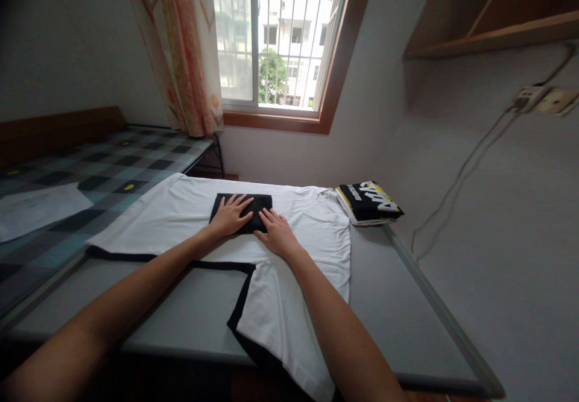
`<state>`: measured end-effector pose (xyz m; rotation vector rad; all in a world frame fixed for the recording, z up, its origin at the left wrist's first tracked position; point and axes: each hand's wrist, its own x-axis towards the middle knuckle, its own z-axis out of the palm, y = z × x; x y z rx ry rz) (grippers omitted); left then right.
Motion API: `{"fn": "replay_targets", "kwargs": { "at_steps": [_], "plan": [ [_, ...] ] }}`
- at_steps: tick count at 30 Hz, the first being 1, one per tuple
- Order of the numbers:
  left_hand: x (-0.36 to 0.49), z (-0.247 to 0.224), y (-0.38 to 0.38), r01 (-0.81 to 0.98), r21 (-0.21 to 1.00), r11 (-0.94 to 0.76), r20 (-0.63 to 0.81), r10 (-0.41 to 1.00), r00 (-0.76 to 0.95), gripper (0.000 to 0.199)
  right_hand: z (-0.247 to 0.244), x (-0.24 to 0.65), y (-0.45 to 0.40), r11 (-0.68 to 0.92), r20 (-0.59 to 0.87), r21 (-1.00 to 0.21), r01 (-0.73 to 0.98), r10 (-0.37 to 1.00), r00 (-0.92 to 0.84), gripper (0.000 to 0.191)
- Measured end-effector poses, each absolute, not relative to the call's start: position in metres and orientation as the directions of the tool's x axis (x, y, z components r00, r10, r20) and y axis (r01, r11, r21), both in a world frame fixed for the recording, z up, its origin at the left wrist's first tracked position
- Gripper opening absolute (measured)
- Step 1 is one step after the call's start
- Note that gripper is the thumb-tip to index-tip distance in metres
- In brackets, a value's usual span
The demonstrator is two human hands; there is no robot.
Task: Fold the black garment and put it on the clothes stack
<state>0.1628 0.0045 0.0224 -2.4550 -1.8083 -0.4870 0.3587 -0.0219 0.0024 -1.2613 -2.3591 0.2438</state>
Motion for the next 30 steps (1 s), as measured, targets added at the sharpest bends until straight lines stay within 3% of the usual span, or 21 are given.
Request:
{"fn": "replay_targets", "kwargs": {
  "at_steps": [30],
  "plan": [
    [0.1585,0.018,0.012,0.919,0.192,-0.345,0.268,0.919,0.289,0.057,0.0049,0.3582,-0.0238,0.559,0.29,-0.337,0.757,0.827,-0.482,0.063]
  ]
}}
